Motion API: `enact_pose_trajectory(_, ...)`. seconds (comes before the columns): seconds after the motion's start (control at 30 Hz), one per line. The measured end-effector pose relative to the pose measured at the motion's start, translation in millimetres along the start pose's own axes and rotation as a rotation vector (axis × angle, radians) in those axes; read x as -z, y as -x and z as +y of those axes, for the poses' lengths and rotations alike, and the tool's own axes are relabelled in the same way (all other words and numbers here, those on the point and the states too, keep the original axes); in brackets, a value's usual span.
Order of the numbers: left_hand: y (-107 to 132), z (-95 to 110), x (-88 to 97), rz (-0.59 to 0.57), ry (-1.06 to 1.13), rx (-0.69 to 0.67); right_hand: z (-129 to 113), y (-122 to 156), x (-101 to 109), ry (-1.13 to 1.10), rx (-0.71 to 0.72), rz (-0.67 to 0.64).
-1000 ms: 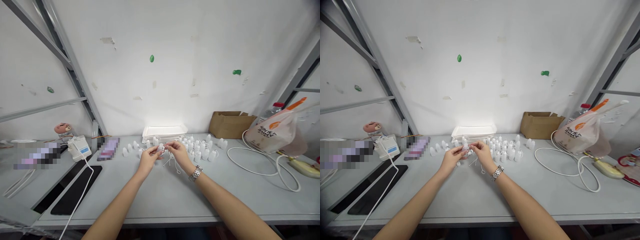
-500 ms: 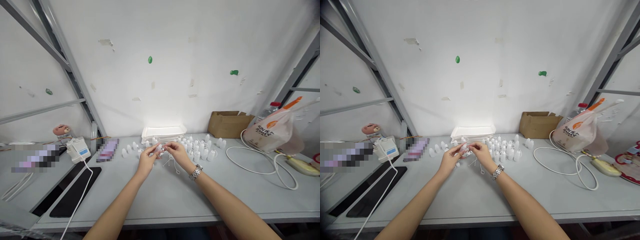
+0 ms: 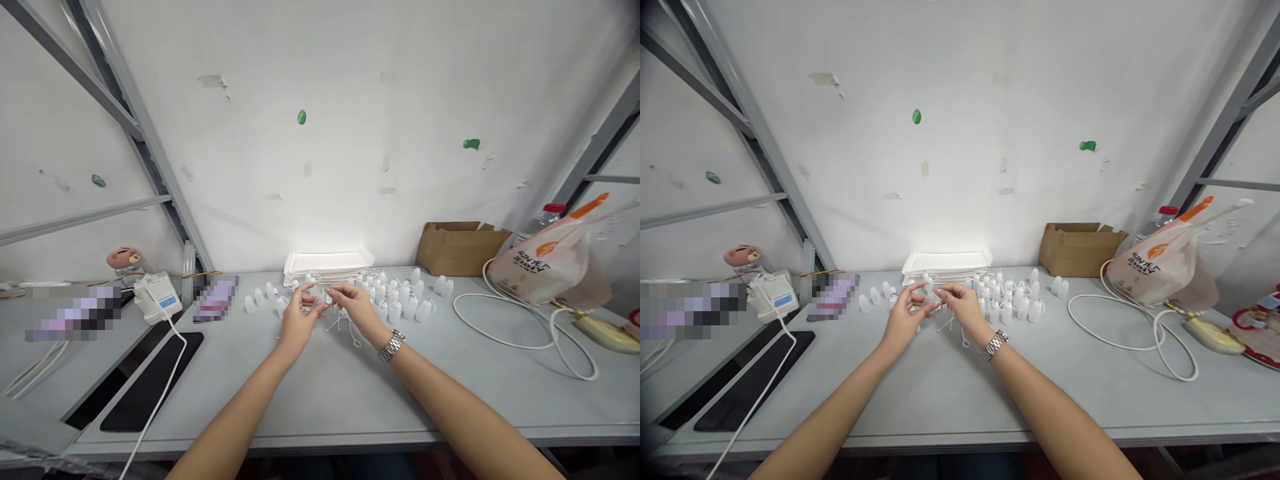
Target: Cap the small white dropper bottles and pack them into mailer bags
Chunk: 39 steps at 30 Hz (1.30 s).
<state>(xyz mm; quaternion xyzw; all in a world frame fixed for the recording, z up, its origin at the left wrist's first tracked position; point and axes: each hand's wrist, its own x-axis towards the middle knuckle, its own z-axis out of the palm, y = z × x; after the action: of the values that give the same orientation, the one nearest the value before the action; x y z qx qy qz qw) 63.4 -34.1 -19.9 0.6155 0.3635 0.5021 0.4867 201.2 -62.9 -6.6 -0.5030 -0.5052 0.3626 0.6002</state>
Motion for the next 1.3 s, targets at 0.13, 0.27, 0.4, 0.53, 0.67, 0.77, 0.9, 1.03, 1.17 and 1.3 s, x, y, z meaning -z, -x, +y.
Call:
enact_pose_trajectory(0.13, 0, 0, 0.1, -0.011, 0.003, -0.005, 0, 1, 1, -0.019, -0.005, -0.005)
enact_pose_trajectory(0.27, 0, 2, -0.3, 0.002, 0.006, -0.015, -1, 1, 1, -0.011, -0.008, -0.011)
enact_pose_trajectory(0.4, 1, 3, -0.1, -0.006, 0.003, -0.018, -1, 1, 1, 0.016, 0.008, -0.020)
enact_pose_trajectory(0.53, 1, 4, 0.5, -0.012, 0.009, -0.018, 0, 0, 1, 0.037, 0.024, -0.071)
enact_pose_trajectory(0.67, 2, 6, 0.5, -0.023, 0.035, -0.024, -3, 0, 3, 0.064, 0.021, -0.083)
enact_pose_trajectory(0.77, 2, 6, 0.6, -0.030, 0.031, -0.020, -5, 0, 4, 0.068, 0.028, -0.085)
enact_pose_trajectory(0.9, 0, 1, 0.8, -0.012, 0.019, -0.048, -8, 1, 4, 0.045, 0.000, -0.106)
enact_pose_trajectory(1.03, 0, 2, 0.3, -0.054, 0.081, -0.016, -9, 0, 4, -0.026, -0.026, -0.128)
enact_pose_trajectory(1.17, 3, 10, -0.1, -0.112, 0.150, 0.028, -1, -3, 7, -0.109, -0.052, -0.190)
enact_pose_trajectory(1.3, 3, 14, 0.4, -0.144, 0.167, 0.056, 8, -7, 9, -0.221, -0.088, -0.228)
